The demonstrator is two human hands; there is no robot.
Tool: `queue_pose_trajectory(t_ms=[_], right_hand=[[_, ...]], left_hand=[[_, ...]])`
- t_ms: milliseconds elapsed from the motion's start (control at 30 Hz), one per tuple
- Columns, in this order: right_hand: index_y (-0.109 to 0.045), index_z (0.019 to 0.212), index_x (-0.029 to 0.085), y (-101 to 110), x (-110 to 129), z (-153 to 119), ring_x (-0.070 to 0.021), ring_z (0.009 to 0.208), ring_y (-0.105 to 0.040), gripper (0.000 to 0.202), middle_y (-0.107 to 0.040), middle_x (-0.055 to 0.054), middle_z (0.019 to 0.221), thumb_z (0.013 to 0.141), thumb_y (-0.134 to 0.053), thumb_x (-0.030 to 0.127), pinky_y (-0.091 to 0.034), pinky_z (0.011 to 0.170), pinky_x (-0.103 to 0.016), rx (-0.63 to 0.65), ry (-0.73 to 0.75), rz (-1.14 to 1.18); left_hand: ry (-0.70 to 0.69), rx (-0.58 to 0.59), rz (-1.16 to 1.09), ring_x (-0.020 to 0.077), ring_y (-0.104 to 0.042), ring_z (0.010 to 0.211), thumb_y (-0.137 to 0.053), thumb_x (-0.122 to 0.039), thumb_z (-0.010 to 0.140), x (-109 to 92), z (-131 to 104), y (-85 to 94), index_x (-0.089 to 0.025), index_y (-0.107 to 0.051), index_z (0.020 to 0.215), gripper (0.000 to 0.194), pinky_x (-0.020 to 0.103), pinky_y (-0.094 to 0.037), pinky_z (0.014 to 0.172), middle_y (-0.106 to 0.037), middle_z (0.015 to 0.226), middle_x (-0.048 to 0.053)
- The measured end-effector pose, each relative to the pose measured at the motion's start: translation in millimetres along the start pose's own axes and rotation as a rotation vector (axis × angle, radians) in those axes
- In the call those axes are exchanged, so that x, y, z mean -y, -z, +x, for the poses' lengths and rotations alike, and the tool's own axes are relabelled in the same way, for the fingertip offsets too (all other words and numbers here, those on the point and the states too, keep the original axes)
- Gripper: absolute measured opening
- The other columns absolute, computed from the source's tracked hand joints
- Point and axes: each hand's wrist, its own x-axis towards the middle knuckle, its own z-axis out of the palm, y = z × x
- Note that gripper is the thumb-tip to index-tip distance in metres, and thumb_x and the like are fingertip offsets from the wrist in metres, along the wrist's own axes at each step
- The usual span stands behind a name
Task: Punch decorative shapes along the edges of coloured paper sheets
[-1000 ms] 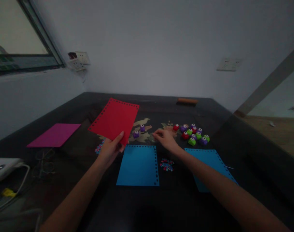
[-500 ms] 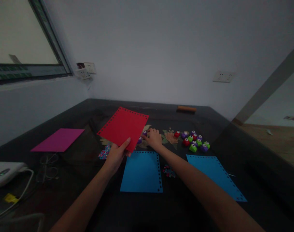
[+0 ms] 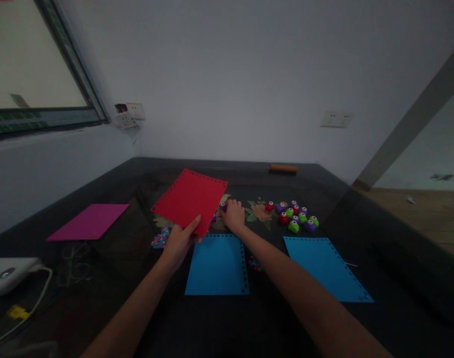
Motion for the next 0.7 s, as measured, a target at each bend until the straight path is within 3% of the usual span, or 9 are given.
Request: queue_pose_trajectory(t_ms=[167, 333, 433, 533, 700], right_hand=[[-0.054, 0.098, 0.015, 5.6, -16.3, 2.6, -0.0238, 0.098, -0.054, 0.021, -0.062, -0.012, 0.102, 0.081, -0.059, 0.027, -0.041, 0.080, -0.035, 0.054, 0.000, 0.217], [-0.053, 0.095, 0.017, 20.0, -38.8, -7.9, -0.0173, 0.081, -0.060, 0.019, -0.064, -0.005, 0.089, 0.078, -0.062, 0.021, -0.044, 0.071, -0.030, 0.103, 0.032, 0.537], [-0.056, 0.098, 0.015, 39.6, -51.0, -23.3, -0.0174, 0.082, -0.061, 0.022, -0.065, -0.007, 0.092, 0.077, -0.063, 0.017, -0.045, 0.074, -0.031, 0.125, 0.114, 0.614], [-0.060, 0.104, 0.015, 67.2, -60.2, -44.8, -0.0180, 0.082, -0.061, 0.030, -0.067, -0.007, 0.095, 0.074, -0.064, 0.015, -0.047, 0.076, -0.033, 0.187, 0.101, 0.696], [-0.059, 0.101, 0.018, 111.5, -73.5, -89.5, -0.0146, 0.065, -0.062, 0.036, -0.066, -0.002, 0.082, 0.067, -0.072, 0.021, -0.049, 0.063, -0.030, 0.382, -0.156, 1.089]], left_hand=[[-0.006, 0.076, 0.060, 0.0094, -0.043, 0.039, -0.073, -0.043, 0.064, 6.8, 1.6, 2.5, -0.016, -0.052, 0.064, 0.034, 0.021, -0.032, 0.040, -0.052, 0.045, -0.003], [0.025, 0.122, 0.091, 0.0094, -0.047, 0.041, -0.072, -0.039, 0.068, 18.2, 0.9, 2.0, -0.015, -0.055, 0.072, 0.030, 0.020, -0.035, 0.041, -0.057, 0.051, -0.003], [0.079, 0.135, 0.100, 0.0099, -0.048, 0.040, -0.073, -0.039, 0.067, 21.6, -5.8, -3.8, -0.014, -0.056, 0.075, 0.031, 0.021, -0.036, 0.040, -0.059, 0.054, -0.002], [0.126, 0.188, 0.149, 0.0100, -0.049, 0.040, -0.071, -0.040, 0.069, 24.4, -17.4, -12.7, -0.014, -0.057, 0.068, 0.029, 0.021, -0.038, 0.042, -0.059, 0.051, -0.001], [0.194, 0.307, 0.215, 0.0131, -0.051, 0.040, -0.069, -0.044, 0.069, 31.0, -37.8, -26.9, -0.014, -0.059, 0.058, 0.033, 0.024, -0.041, 0.043, -0.058, 0.046, 0.003]])
